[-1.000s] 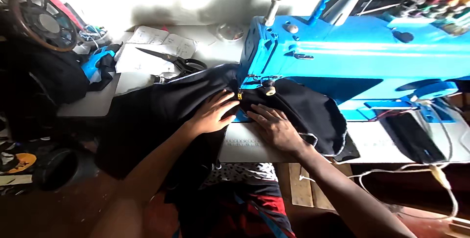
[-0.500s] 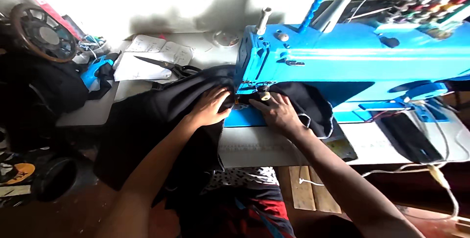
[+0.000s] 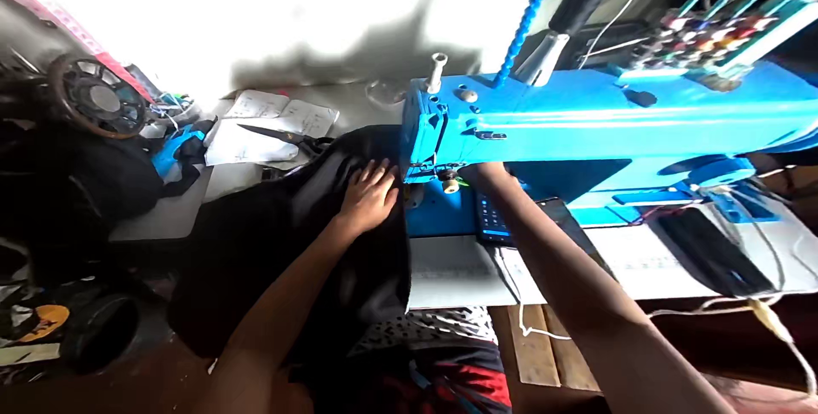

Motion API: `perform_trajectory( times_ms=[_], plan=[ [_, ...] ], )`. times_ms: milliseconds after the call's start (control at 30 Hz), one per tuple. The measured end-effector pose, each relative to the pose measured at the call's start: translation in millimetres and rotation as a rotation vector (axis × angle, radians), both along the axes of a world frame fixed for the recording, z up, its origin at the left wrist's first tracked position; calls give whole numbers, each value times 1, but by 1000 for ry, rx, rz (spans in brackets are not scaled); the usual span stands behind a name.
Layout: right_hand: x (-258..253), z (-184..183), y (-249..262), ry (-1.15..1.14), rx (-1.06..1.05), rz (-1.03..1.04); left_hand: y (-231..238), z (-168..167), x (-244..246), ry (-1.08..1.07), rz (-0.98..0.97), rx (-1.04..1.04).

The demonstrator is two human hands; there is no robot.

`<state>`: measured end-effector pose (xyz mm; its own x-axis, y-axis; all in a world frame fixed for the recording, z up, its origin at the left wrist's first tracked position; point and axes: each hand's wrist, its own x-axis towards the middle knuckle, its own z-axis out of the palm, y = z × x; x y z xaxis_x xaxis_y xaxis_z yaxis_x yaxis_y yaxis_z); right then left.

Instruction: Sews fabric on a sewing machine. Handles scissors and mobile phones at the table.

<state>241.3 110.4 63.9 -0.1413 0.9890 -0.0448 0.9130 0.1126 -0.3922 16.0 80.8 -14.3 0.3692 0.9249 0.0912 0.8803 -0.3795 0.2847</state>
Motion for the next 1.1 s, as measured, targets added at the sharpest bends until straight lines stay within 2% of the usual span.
perform_trajectory(
  times_ms=[67, 133, 233, 300, 333, 433, 500, 567, 667, 733, 833, 867, 933, 967, 1000, 1100],
  plan=[
    [-18, 31, -15, -81, -346, -131, -28, 3, 6, 49, 159, -26],
    [-24, 33, -15, -136, -495, -173, -60, 4, 11, 79, 314, -11],
    [-21, 19, -11, -115, -340, -53, -104, 15, 9, 140, 464, -48],
    [-12, 0, -13, -208, -99, 119, -128, 31, 6, 151, 538, -176],
    [-7, -10, -20, -222, 37, 175, -140, 35, 2, 137, 556, -168],
    [-7, -18, -67, -43, 248, 299, -160, 37, -9, 46, 528, 64],
    [-28, -12, -96, 99, 264, 440, -153, 26, -18, -21, 438, 318],
    [-62, -6, -102, 229, 258, 565, -135, 14, -25, -124, 309, 371],
    [-122, 0, -65, 284, 270, 602, -114, -3, -26, -143, 196, 193],
    [-164, 9, -30, 236, 154, 552, -111, -4, -17, -73, 234, 168],
    [-223, 8, 19, 137, 34, 460, -121, 11, -8, -58, 356, 65],
    [-238, 6, 34, 112, 19, 443, -124, 10, -7, -54, 377, 131],
    [-255, 4, 51, 75, 4, 411, -123, -7, -11, -85, 337, 505],
    [-258, 5, 54, 53, -16, 391, -121, -12, -13, -122, 288, 628],
    [-259, 6, 55, 13, -45, 377, -121, -14, -16, -162, 232, 641],
    [-255, 16, 60, -95, -173, 369, -118, -10, -18, -232, 127, 472]
  ],
)
